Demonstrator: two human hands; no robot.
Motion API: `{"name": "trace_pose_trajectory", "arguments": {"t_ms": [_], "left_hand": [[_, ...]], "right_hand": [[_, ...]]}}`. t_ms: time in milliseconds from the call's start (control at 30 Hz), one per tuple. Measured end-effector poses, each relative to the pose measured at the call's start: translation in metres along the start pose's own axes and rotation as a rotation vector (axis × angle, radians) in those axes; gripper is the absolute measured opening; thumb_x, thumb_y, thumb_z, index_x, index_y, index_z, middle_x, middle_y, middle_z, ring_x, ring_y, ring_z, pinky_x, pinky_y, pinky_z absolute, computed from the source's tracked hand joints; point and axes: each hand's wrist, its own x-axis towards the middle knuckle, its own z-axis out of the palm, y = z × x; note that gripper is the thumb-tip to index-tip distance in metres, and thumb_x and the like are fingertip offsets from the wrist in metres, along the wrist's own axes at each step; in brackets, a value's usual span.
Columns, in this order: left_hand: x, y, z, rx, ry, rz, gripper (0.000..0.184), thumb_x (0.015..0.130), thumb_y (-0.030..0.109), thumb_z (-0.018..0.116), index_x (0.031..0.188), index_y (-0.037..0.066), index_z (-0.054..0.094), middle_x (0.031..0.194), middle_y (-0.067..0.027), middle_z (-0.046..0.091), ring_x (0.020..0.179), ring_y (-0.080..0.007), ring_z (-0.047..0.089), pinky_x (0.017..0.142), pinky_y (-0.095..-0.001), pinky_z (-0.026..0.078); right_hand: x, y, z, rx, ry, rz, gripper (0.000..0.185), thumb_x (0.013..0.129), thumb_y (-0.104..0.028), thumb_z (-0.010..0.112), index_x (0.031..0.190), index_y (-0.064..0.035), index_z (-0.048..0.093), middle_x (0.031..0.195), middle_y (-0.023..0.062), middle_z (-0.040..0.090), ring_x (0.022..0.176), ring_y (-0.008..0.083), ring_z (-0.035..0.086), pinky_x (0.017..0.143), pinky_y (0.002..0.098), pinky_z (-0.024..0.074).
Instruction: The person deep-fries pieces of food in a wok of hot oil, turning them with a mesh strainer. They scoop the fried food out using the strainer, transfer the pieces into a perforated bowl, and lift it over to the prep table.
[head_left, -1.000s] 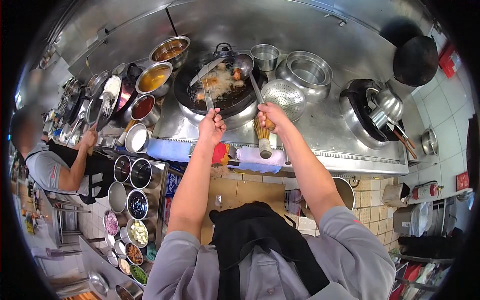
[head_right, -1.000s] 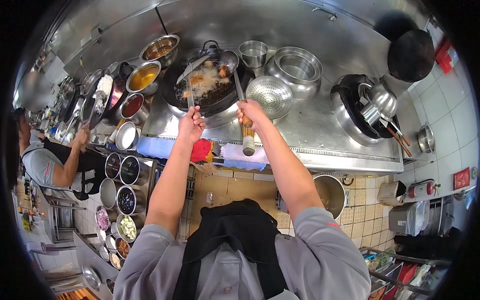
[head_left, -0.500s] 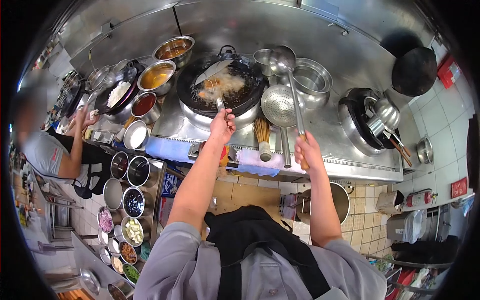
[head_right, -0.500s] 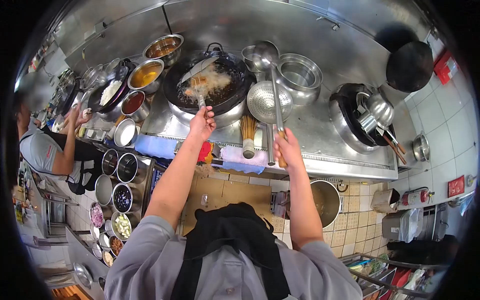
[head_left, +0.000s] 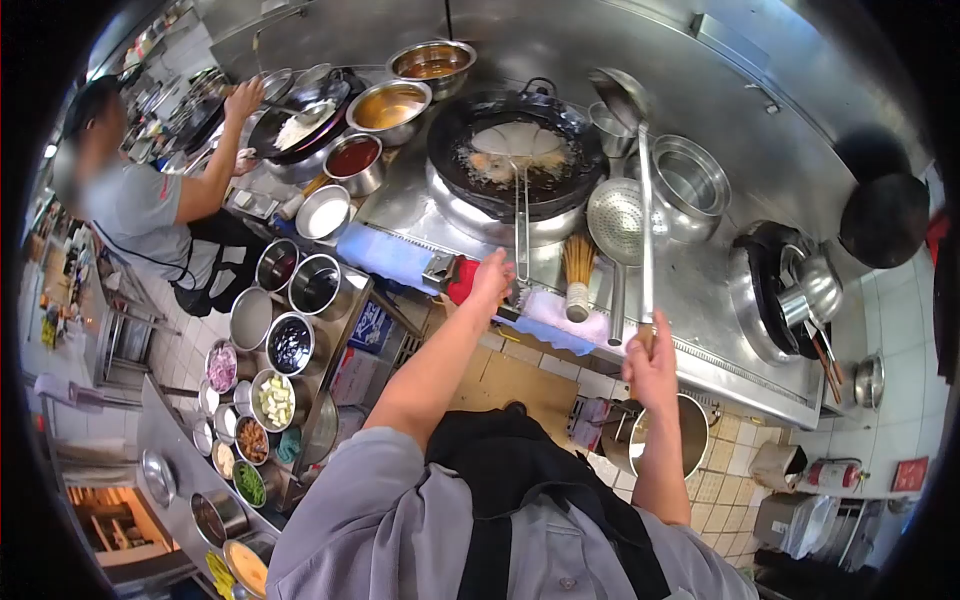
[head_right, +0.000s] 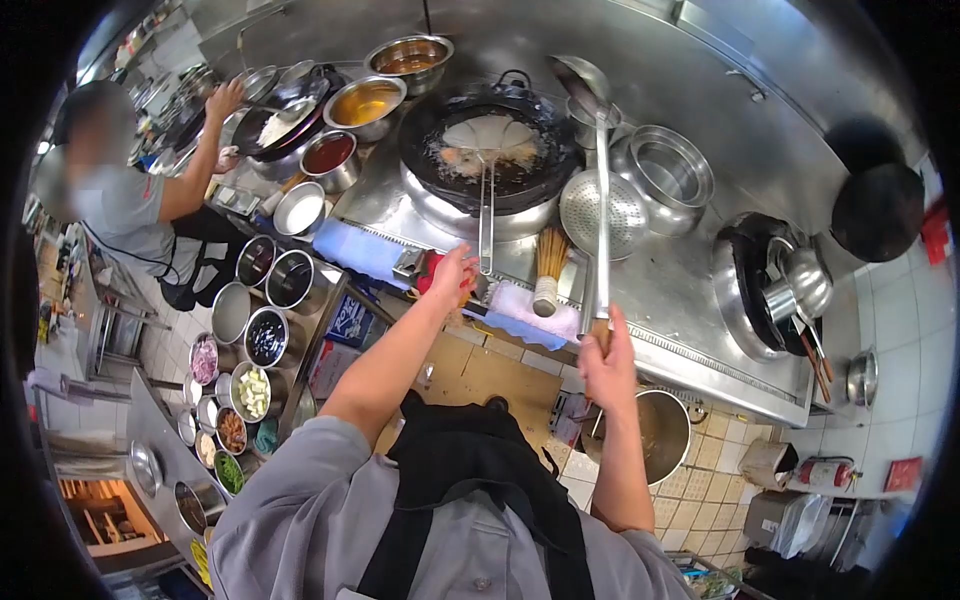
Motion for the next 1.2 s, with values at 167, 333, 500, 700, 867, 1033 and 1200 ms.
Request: {"name": "trace_pose_trajectory", "arguments": {"t_ms": [167, 333, 500, 700, 867, 1033, 1200], "left_hand": [[-0.069, -0.021, -0.056, -0.142, -0.131, -0.043, 0.032, 0.081, 0.035, 0.042, 0.102, 0.012, 0.047, 0.093, -0.0016, 0.054, 0.080, -0.0131, 0.050, 0.069, -0.0292, 0.037], [-0.131, -0.009, -0.081, -0.289, -0.233, -0.086, 0.031, 0.082, 0.035, 0.043, 0.100, 0.011, 0.047, 0.089, 0.0012, 0.053, 0.075, -0.0117, 0.050, 0.070, -0.0284, 0.039], [-0.117, -0.017, -0.116, 0.072, 0.004, 0.119, 0.031, 0.082, 0.022, 0.049, 0.108, 0.007, 0.042, 0.084, -0.0004, 0.052, 0.072, -0.0106, 0.050, 0.062, -0.0264, 0.041], [-0.099, -0.020, -0.164, 0.137, 0.024, 0.126, 0.045, 0.079, 0.014, 0.052, 0.118, 0.004, 0.033, 0.084, -0.0062, 0.052, 0.069, -0.0147, 0.052, 0.057, -0.0258, 0.042], [-0.065, -0.019, -0.254, 0.970, 0.406, 0.305, 0.055, 0.069, 0.007, 0.048, 0.121, 0.003, 0.030, 0.090, -0.0175, 0.052, 0.075, -0.0262, 0.054, 0.062, -0.0358, 0.043], [-0.086, 0.006, -0.291, 1.635, 0.606, 0.343, 0.059, 0.073, 0.007, 0.046, 0.125, 0.029, 0.028, 0.095, -0.0165, 0.046, 0.085, -0.0318, 0.050, 0.069, -0.0429, 0.042], [-0.074, 0.002, -0.311, 1.647, 0.607, 0.470, 0.049, 0.072, 0.007, 0.046, 0.116, 0.026, 0.039, 0.098, -0.0156, 0.044, 0.092, -0.0328, 0.045, 0.072, -0.0420, 0.041]], "right_hand": [[-0.006, -0.006, 0.072, 0.254, -0.545, 0.314, 0.059, 0.083, -0.006, 0.042, 0.131, -0.0200, 0.010, 0.061, 0.0016, 0.038, 0.040, 0.0079, 0.035, 0.034, 0.0206, 0.0311], [0.027, 0.046, 0.159, -0.139, -0.581, 0.094, 0.047, 0.080, -0.008, 0.044, 0.123, -0.0141, 0.025, 0.069, 0.0053, 0.045, 0.044, 0.0128, 0.042, 0.038, 0.0253, 0.0357], [0.033, 0.123, 0.252, -0.426, -0.376, -0.306, 0.051, 0.076, -0.008, 0.044, 0.122, -0.0071, 0.022, 0.094, 0.0215, 0.051, 0.076, 0.0325, 0.055, 0.066, 0.0381, 0.0436], [0.033, 0.089, 0.257, -0.501, -0.748, 0.025, 0.052, 0.074, -0.013, 0.047, 0.121, -0.0048, 0.026, 0.101, 0.0240, 0.048, 0.091, 0.0355, 0.050, 0.076, 0.0397, 0.0407], [0.087, 0.042, 0.218, -0.777, -0.034, -0.648, 0.049, 0.068, -0.031, 0.060, 0.107, -0.0060, 0.044, 0.093, 0.0182, 0.046, 0.090, 0.0318, 0.045, 0.074, 0.0398, 0.0396], [0.135, 0.039, 0.183, -1.154, 0.156, -0.326, 0.063, 0.071, -0.016, 0.057, 0.125, -0.0142, 0.024, 0.110, 0.0211, 0.036, 0.098, 0.0355, 0.043, 0.079, 0.0403, 0.0386], [0.188, 0.025, 0.173, -0.985, 0.214, -0.261, 0.047, 0.075, -0.008, 0.042, 0.120, -0.0045, 0.028, 0.101, 0.0297, 0.045, 0.090, 0.0424, 0.047, 0.078, 0.0443, 0.0388]]}}
